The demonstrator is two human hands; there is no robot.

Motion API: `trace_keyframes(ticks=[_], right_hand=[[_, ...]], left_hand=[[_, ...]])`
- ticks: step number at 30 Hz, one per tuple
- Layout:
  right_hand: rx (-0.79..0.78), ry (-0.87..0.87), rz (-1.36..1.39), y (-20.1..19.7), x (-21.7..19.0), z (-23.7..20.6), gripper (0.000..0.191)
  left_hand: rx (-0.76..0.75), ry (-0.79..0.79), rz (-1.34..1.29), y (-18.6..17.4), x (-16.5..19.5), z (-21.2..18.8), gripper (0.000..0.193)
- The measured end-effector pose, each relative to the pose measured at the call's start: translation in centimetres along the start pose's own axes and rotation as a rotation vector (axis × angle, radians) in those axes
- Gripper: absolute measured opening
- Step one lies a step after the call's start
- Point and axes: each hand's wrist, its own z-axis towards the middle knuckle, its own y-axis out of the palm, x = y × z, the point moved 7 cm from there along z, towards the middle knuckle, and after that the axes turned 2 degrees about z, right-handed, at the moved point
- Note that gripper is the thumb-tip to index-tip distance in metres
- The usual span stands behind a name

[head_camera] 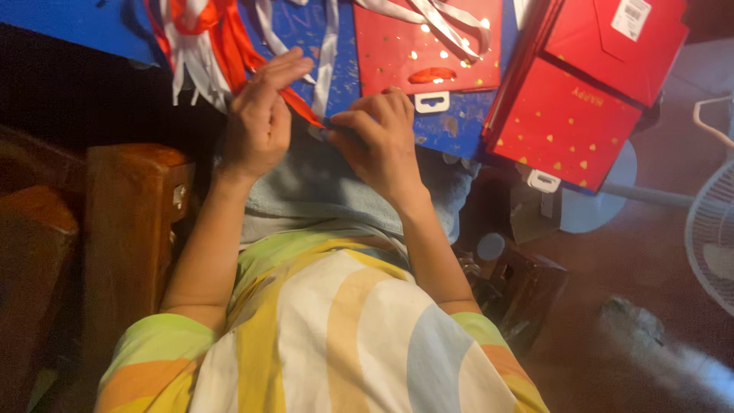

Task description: The person threads red ribbons through the handles of red Valentine's Day gift bags and ties them into bows. They repeat this process on multiple bags, adjusting and tightening the ribbons by hand.

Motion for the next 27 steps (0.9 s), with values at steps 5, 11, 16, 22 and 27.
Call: trace_keyframes(ticks=[5, 11, 16, 22, 27], right_hand=[[-0.013, -0.056, -0.166, 2.1, -0.6, 0.2, 0.024], [0.051, -0.002, -0.059, 2.0, 1.1, -0.6, 0.021], [0.088, 0.122, 0.14, 1.7, 2.2, -1.0, 0.018], [0.185, 0.273, 0.393, -2.0, 3.0, -2.3, 0.024], [0.623, 0.125, 0.116, -10.2, 2.8, -4.3, 0.024]], left_hand=[[-0.038, -0.03, -0.033, 0.2, 0.2, 0.3, 0.057], [-0.147, 0.079, 0.062, 0.8, 1.2, 0.4, 0.044], [-0.086, 0.197, 0.244, 1.9, 1.7, 0.4, 0.032], [-0.026, 0.216, 0.269, 2.3, 1.0, 0.0, 0.024], [0.035, 0.195, 0.303, 1.4, 0.4, 0.2, 0.027]])
